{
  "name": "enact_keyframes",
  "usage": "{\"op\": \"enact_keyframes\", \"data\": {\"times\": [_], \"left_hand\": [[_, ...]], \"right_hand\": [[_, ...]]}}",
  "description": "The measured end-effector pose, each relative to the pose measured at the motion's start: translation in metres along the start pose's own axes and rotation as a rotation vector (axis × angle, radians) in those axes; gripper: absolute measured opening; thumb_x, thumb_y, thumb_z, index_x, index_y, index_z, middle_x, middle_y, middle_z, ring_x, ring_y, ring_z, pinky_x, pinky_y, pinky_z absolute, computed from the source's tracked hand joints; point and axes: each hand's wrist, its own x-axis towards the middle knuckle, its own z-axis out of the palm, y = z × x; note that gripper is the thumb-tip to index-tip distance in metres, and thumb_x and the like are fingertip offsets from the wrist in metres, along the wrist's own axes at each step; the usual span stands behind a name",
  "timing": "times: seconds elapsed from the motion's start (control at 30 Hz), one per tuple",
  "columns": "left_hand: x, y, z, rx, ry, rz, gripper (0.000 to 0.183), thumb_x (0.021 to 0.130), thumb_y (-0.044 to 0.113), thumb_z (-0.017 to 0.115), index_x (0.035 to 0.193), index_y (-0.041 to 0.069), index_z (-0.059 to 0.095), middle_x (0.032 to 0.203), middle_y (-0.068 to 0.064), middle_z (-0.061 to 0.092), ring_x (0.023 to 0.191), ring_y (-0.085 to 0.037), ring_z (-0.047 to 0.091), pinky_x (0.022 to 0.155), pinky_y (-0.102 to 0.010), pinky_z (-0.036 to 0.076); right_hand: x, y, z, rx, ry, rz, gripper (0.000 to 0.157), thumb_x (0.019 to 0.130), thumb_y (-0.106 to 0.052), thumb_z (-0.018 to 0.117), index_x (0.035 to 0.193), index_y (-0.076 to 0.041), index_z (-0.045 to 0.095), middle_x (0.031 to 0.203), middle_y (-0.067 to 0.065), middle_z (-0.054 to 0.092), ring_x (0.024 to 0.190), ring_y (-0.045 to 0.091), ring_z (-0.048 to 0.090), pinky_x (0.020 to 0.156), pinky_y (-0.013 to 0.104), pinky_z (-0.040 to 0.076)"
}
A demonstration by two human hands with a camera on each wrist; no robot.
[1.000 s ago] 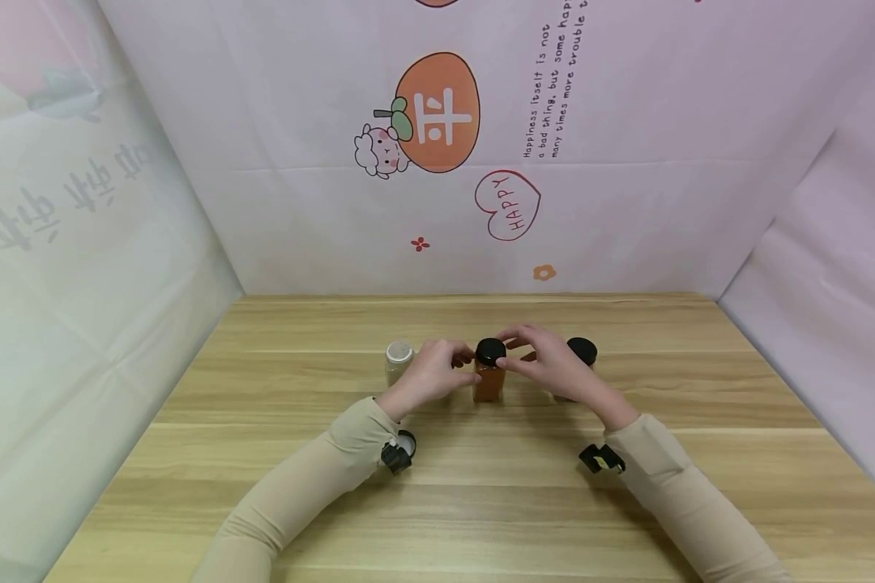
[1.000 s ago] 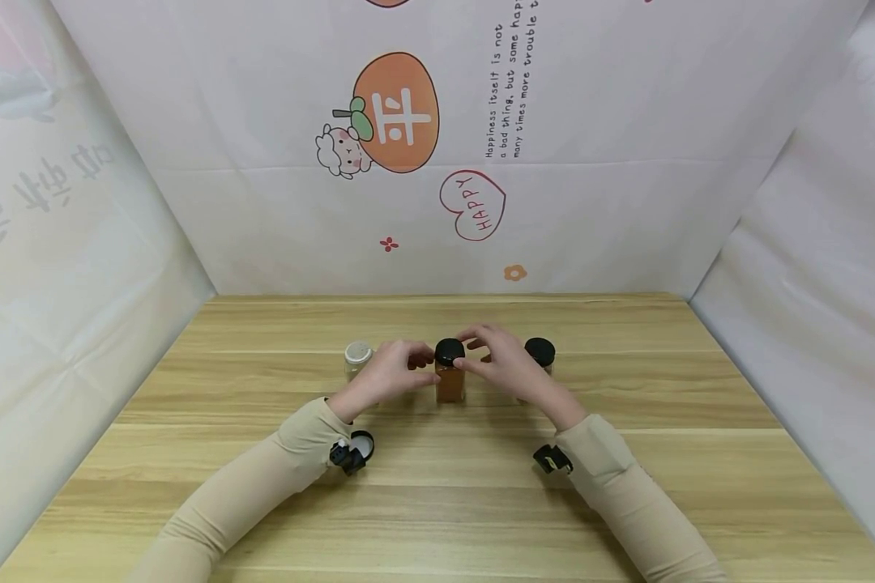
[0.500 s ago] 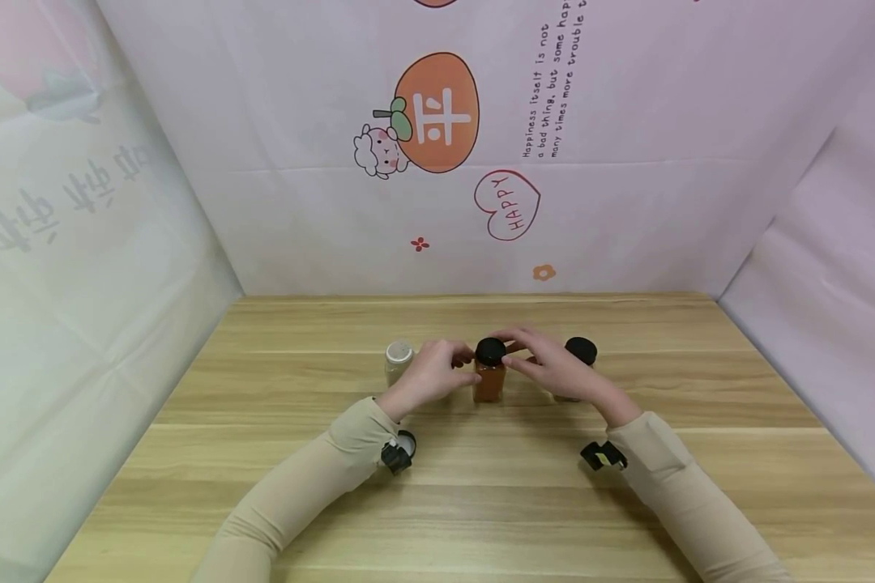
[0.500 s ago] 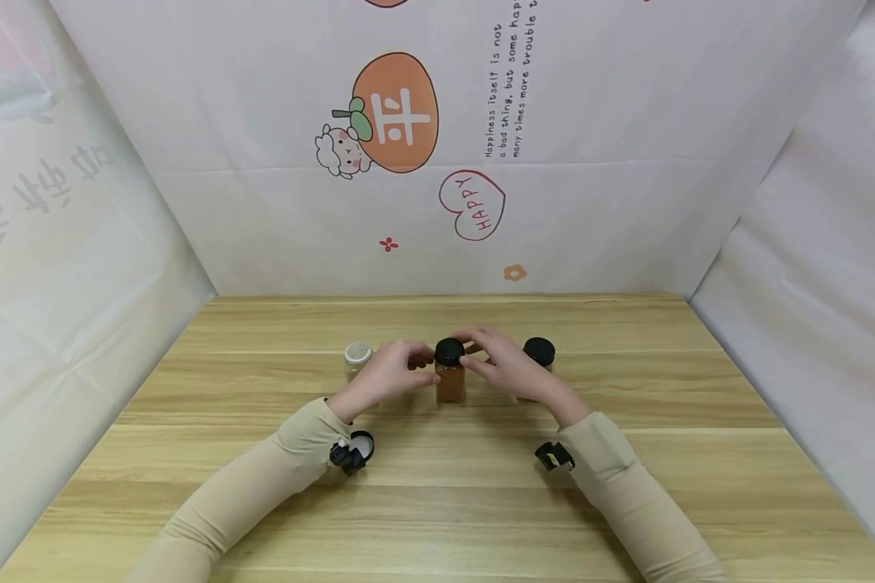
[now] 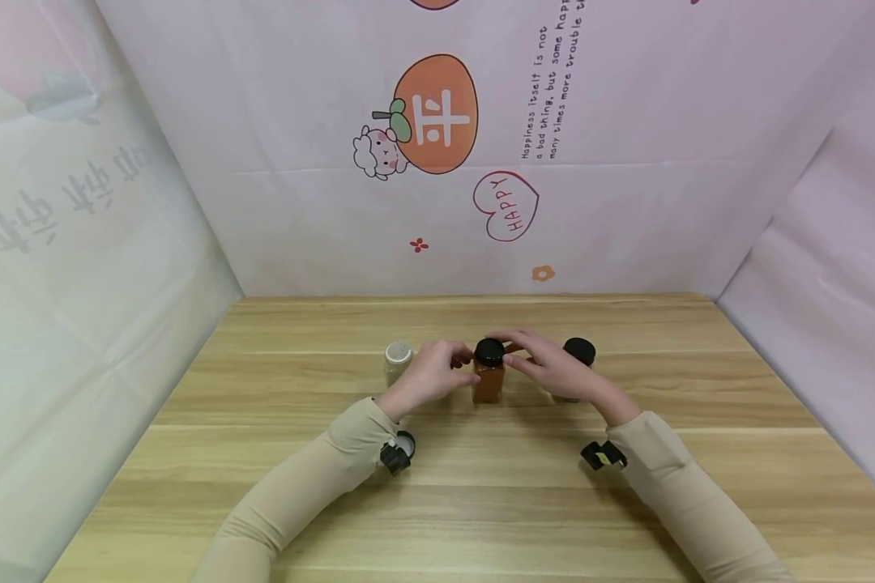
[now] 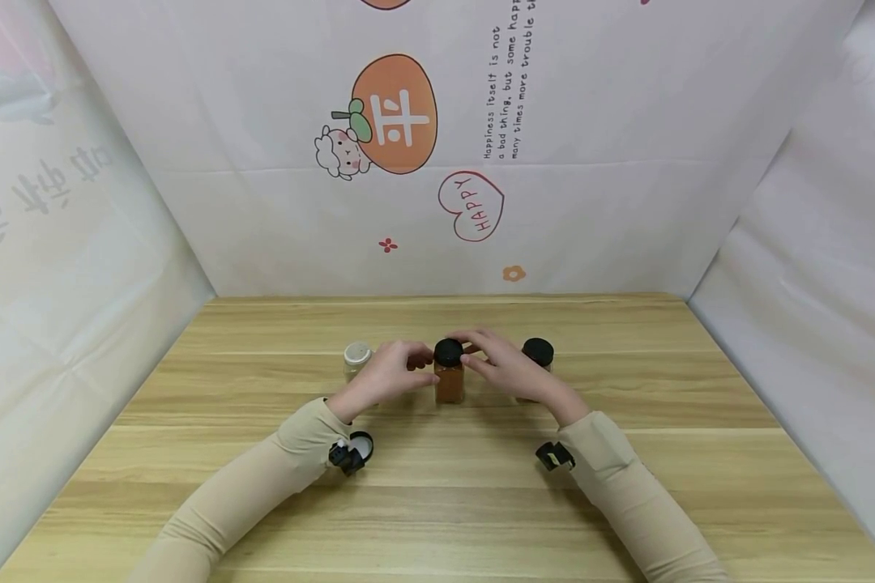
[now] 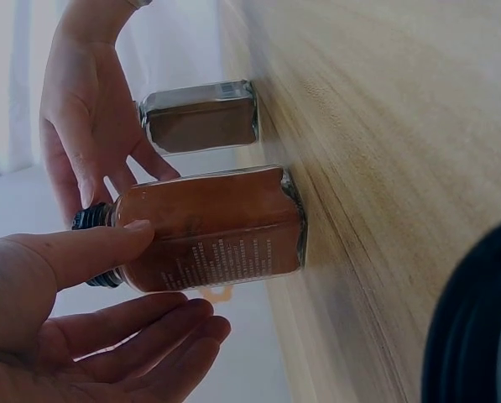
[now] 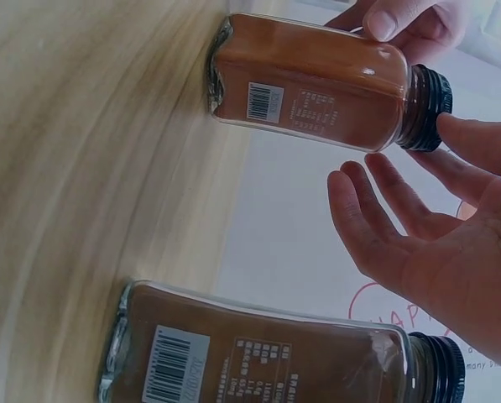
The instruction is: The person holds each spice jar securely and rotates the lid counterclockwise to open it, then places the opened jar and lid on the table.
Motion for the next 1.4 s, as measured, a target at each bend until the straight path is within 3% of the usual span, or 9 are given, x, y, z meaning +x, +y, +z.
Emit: {"op": "enact_keyframes", "data": {"times": [0.37, 0.8, 0.97, 1.4], "left_hand": [[-0.001, 0.001, -0.001, 0.009, -0.002, -0.012, 0.035, 0.082, 0.023, 0.074, 0.110, 0.004, 0.067, 0.112, -0.013, 0.068, 0.101, -0.024, 0.065, 0.086, -0.034, 0.052], [-0.001, 0.001, -0.001, 0.028, 0.007, -0.014, 0.036, 0.081, 0.024, 0.074, 0.110, 0.004, 0.067, 0.110, -0.011, 0.069, 0.100, -0.024, 0.065, 0.085, -0.033, 0.053], [-0.001, 0.000, -0.001, 0.029, 0.005, -0.020, 0.034, 0.082, 0.024, 0.073, 0.110, 0.005, 0.068, 0.110, -0.010, 0.069, 0.100, -0.023, 0.065, 0.085, -0.033, 0.053], [0.000, -0.001, 0.000, 0.021, 0.000, -0.024, 0.033, 0.083, 0.024, 0.073, 0.110, 0.006, 0.068, 0.112, -0.010, 0.068, 0.100, -0.023, 0.064, 0.085, -0.033, 0.052]], "right_hand": [[-0.001, -0.007, -0.001, 0.001, 0.068, 0.049, 0.046, 0.098, -0.026, 0.051, 0.142, -0.014, 0.042, 0.139, 0.012, 0.050, 0.119, 0.033, 0.054, 0.093, 0.055, 0.047], [-0.004, -0.016, 0.010, 0.014, 0.216, 0.148, 0.051, 0.090, -0.030, 0.066, 0.132, -0.008, 0.049, 0.127, 0.017, 0.058, 0.110, 0.035, 0.060, 0.085, 0.045, 0.053], [0.000, -0.016, 0.014, 0.018, 0.230, 0.149, 0.050, 0.087, -0.031, 0.069, 0.126, -0.004, 0.052, 0.123, 0.015, 0.059, 0.110, 0.035, 0.060, 0.084, 0.044, 0.054], [0.004, -0.015, 0.015, -0.006, 0.221, 0.197, 0.044, 0.085, -0.038, 0.068, 0.117, -0.011, 0.058, 0.118, 0.009, 0.061, 0.110, 0.029, 0.060, 0.085, 0.042, 0.054]]}}
